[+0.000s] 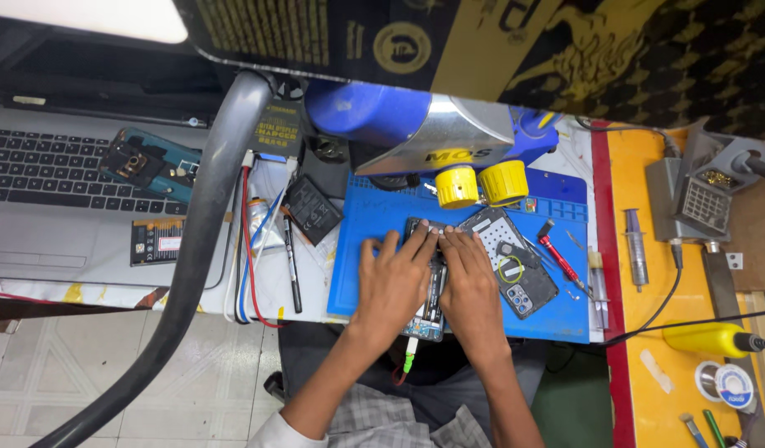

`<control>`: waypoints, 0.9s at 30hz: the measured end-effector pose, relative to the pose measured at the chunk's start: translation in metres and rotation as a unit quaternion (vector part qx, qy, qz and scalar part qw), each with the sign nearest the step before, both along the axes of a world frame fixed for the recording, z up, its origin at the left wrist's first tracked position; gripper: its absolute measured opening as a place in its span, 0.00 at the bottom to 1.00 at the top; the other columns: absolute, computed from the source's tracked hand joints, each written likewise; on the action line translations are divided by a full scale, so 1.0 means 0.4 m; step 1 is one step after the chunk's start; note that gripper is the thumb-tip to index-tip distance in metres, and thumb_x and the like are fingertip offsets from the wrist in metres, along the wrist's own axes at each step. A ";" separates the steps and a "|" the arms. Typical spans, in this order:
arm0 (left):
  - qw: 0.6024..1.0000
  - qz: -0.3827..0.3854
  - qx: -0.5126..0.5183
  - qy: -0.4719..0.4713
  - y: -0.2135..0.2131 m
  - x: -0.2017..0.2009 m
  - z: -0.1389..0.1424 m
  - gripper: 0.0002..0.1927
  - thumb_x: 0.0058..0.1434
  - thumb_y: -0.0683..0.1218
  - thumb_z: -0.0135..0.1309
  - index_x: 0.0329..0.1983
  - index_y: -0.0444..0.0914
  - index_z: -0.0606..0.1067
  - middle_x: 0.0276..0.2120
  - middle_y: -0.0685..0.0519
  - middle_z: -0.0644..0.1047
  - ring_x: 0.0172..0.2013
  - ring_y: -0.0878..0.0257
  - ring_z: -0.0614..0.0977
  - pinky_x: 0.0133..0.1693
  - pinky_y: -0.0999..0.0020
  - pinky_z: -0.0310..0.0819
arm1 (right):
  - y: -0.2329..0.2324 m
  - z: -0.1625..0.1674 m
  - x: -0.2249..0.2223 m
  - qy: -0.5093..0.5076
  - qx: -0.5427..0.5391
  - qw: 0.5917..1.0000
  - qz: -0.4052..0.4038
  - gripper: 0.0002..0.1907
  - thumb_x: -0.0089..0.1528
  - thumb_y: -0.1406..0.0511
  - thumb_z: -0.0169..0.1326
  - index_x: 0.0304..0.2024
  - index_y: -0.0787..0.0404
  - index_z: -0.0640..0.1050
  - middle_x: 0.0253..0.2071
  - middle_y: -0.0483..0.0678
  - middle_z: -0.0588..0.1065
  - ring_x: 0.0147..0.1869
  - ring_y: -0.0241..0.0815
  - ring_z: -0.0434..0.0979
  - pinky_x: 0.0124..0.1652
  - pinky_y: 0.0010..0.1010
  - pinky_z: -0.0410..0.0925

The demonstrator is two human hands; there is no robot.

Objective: The person retrieves a disassembled smartphone from a glass display case and places it on a workbench. They then use a red screwdriver to remove screws from the phone's back cover and internal components, separating the back cover from the main body.

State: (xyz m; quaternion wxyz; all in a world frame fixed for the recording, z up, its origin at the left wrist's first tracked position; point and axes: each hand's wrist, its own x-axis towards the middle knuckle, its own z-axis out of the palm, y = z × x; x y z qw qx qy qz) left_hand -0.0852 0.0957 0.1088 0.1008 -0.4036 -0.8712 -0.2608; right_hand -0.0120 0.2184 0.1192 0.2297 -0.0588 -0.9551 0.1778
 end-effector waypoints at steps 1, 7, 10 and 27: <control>1.000 0.003 -0.011 0.005 0.004 0.007 0.000 0.27 0.54 0.44 0.58 0.59 0.37 0.77 0.61 0.51 0.76 0.49 0.55 0.75 0.50 0.52 0.64 | 0.003 -0.002 -0.003 -0.008 -0.007 1.000 -0.001 0.25 0.53 0.80 0.48 0.53 0.71 0.76 0.57 0.60 0.75 0.66 0.58 0.72 0.70 0.50 0.60; 1.000 0.006 -0.005 0.003 0.012 0.010 0.004 0.27 0.54 0.43 0.59 0.60 0.37 0.76 0.61 0.52 0.76 0.48 0.56 0.76 0.50 0.54 0.64 | 0.017 -0.004 0.011 -0.005 -0.022 1.000 0.002 0.26 0.52 0.81 0.48 0.54 0.70 0.77 0.59 0.59 0.75 0.67 0.56 0.72 0.70 0.50 0.60; 0.999 0.010 0.047 -0.018 -0.001 0.009 -0.001 0.25 0.55 0.42 0.58 0.59 0.41 0.78 0.60 0.55 0.77 0.46 0.57 0.76 0.49 0.55 0.63 | 0.012 -0.011 0.044 0.011 -0.041 0.999 0.004 0.28 0.52 0.82 0.47 0.55 0.70 0.77 0.61 0.59 0.75 0.69 0.55 0.71 0.69 0.49 0.60; 0.993 0.053 0.066 -0.084 0.031 0.013 0.004 0.16 0.57 0.54 0.61 0.47 0.45 0.83 0.53 0.58 0.79 0.47 0.55 0.75 0.45 0.50 0.60 | -0.018 -0.012 0.099 0.017 -0.013 1.000 -0.019 0.30 0.50 0.83 0.48 0.56 0.72 0.75 0.58 0.61 0.76 0.65 0.57 0.73 0.67 0.47 0.64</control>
